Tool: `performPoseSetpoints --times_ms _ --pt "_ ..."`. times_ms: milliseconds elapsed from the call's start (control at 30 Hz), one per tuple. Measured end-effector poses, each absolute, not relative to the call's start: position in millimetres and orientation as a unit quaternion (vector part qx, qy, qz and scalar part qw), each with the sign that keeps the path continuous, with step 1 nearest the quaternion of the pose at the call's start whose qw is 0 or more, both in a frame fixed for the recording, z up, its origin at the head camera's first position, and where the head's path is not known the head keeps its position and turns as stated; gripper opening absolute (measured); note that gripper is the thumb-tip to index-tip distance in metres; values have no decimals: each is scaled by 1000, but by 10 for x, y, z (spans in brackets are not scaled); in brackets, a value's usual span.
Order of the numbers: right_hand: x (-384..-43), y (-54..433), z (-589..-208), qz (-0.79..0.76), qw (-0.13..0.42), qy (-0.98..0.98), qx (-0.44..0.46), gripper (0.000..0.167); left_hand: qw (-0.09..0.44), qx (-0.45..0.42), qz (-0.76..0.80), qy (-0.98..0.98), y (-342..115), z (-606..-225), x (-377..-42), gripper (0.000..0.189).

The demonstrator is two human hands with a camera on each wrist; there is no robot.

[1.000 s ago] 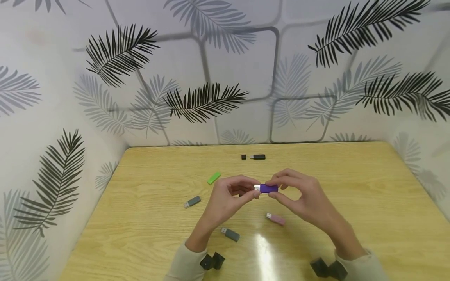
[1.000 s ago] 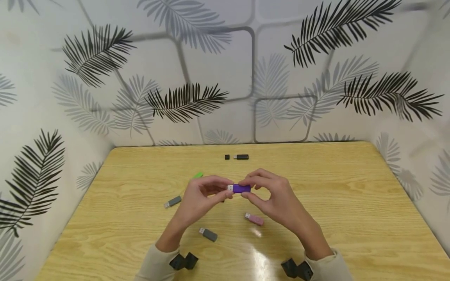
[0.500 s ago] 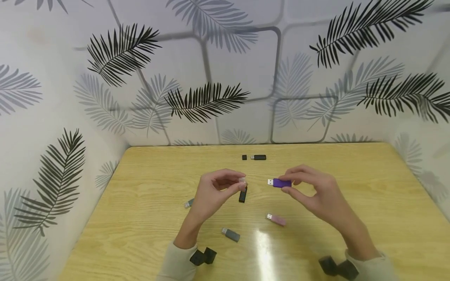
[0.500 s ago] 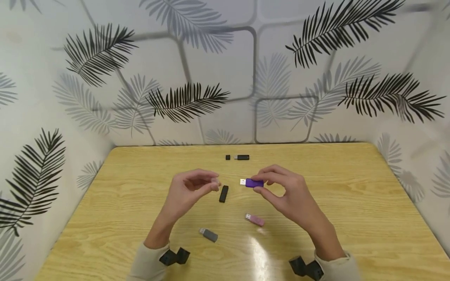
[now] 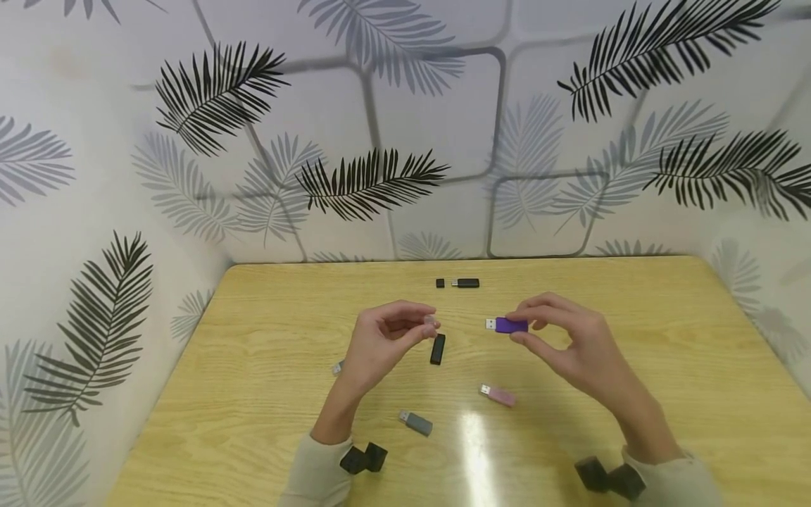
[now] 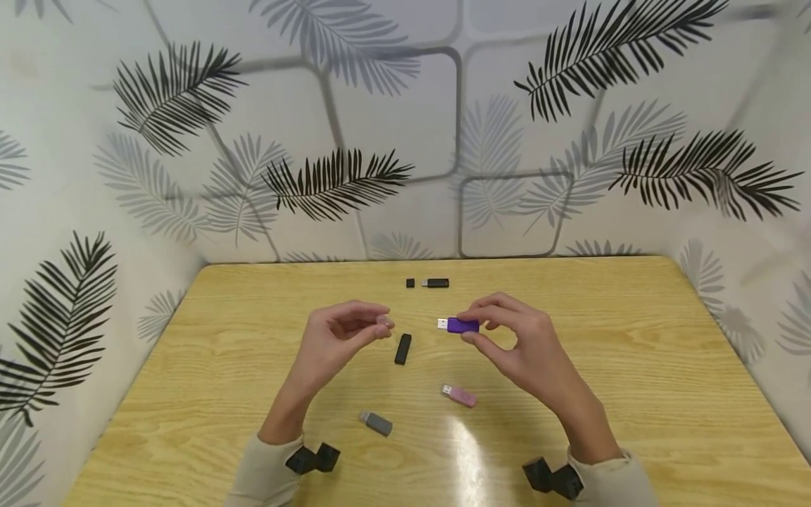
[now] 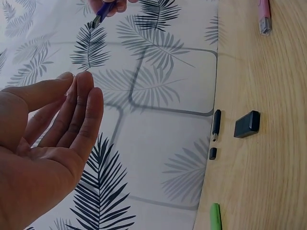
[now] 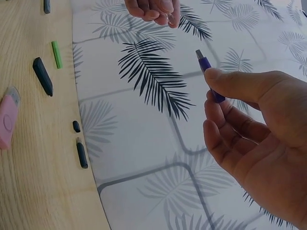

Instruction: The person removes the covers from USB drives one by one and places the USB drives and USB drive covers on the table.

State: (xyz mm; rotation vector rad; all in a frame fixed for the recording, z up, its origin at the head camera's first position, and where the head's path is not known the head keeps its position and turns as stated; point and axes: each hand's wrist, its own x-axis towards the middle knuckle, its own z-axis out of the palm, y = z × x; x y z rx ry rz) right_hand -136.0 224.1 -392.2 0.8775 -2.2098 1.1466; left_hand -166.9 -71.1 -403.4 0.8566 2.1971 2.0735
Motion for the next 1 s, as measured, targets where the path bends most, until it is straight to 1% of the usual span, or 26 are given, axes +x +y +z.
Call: performPoseSetpoints --times_ms 200,333,767,1000 --pt "-1406 2242 -3993 425 237 -816 313 36 8 264 651 712 -730 -4113 -1729 23" --pt "-1440 2239 -4044 427 229 -820 305 34 7 241 644 726 -735 -4181 -1772 22" --pt "-1578 2237 -4245 423 205 -834 288 33 -15 220 657 721 -756 -4367 -1848 19" --pt "-1623 2211 -4295 424 205 -835 283 30 -22 206 649 732 -742 -4407 -1867 19"
